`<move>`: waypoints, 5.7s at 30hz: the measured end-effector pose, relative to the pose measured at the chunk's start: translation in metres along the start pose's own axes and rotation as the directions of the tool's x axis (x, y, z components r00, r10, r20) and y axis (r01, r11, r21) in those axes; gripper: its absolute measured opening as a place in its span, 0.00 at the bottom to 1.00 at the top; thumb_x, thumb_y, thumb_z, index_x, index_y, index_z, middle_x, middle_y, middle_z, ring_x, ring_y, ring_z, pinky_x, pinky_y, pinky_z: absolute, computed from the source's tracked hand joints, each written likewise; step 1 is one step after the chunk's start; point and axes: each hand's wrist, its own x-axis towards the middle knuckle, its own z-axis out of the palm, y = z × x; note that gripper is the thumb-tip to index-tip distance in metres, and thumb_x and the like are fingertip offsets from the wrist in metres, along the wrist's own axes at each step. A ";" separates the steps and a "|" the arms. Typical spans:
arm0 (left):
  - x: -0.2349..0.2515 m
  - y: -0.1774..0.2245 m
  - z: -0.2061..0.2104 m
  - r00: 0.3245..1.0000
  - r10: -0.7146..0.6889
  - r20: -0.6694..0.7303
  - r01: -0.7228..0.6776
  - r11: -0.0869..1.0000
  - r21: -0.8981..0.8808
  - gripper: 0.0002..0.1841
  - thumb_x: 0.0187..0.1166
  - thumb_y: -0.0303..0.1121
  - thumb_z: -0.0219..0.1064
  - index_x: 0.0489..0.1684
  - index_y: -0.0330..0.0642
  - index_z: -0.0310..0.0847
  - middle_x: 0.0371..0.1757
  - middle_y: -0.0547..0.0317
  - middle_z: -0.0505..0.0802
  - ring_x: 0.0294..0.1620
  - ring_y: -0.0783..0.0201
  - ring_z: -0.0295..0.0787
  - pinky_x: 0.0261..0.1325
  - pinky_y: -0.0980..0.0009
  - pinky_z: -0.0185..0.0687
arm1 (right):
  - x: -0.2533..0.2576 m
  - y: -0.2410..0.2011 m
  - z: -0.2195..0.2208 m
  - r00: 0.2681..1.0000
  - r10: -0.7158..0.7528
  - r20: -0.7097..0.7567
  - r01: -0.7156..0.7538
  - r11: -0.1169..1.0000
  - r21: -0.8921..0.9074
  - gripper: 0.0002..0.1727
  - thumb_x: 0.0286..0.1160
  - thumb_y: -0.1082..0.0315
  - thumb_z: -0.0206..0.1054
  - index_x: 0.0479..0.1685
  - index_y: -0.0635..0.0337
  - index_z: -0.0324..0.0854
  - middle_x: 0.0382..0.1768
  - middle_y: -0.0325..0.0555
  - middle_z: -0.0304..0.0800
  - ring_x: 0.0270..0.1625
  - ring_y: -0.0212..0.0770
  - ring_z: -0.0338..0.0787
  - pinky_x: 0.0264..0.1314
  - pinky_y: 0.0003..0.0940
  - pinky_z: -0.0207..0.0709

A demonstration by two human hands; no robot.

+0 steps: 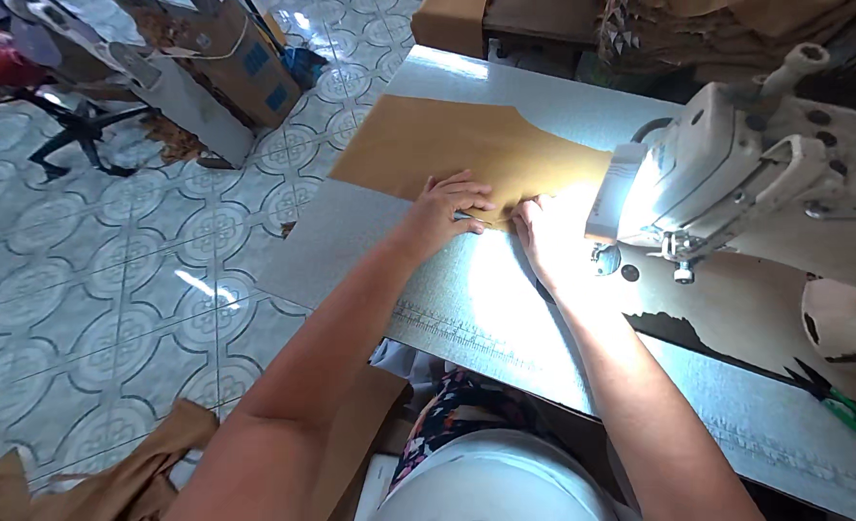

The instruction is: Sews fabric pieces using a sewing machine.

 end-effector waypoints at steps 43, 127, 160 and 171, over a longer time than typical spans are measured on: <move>-0.007 0.012 -0.003 0.983 0.182 -0.003 -0.178 0.966 0.187 0.08 0.81 0.32 0.69 0.46 0.43 0.95 0.65 0.52 0.93 0.75 0.46 0.85 0.83 0.23 0.50 | -0.006 -0.020 -0.001 0.995 -0.101 0.007 0.098 0.974 0.204 0.09 0.77 0.80 0.64 0.41 0.66 0.92 0.43 0.61 0.91 0.51 0.59 0.91 0.60 0.44 0.80; 0.043 0.084 0.074 0.934 0.136 0.331 -0.172 0.982 0.080 0.23 0.92 0.45 0.45 0.76 0.63 0.81 0.78 0.61 0.84 0.89 0.44 0.65 0.75 0.11 0.37 | -0.177 -0.036 -0.122 0.999 -0.014 0.048 0.020 0.992 -0.128 0.15 0.81 0.70 0.61 0.44 0.45 0.95 0.53 0.34 0.97 0.60 0.43 0.91 0.66 0.44 0.77; 0.153 0.042 0.069 0.920 0.046 0.390 -0.150 0.959 0.239 0.24 0.91 0.36 0.53 0.86 0.52 0.71 0.91 0.62 0.71 0.97 0.53 0.47 0.87 0.23 0.27 | -0.194 0.048 -0.209 0.865 0.502 0.025 -0.452 0.798 -0.399 0.20 0.82 0.67 0.59 0.68 0.57 0.86 0.70 0.61 0.85 0.74 0.69 0.81 0.70 0.70 0.74; 0.084 -0.001 0.013 0.952 -0.225 0.208 0.136 0.918 0.371 0.26 0.95 0.46 0.38 0.91 0.66 0.63 0.94 0.67 0.64 0.97 0.47 0.45 0.82 0.17 0.32 | -0.207 0.055 -0.216 0.831 0.542 -0.122 -0.554 0.787 -0.272 0.21 0.93 0.63 0.52 0.54 0.74 0.84 0.37 0.65 0.93 0.36 0.58 0.95 0.38 0.53 0.88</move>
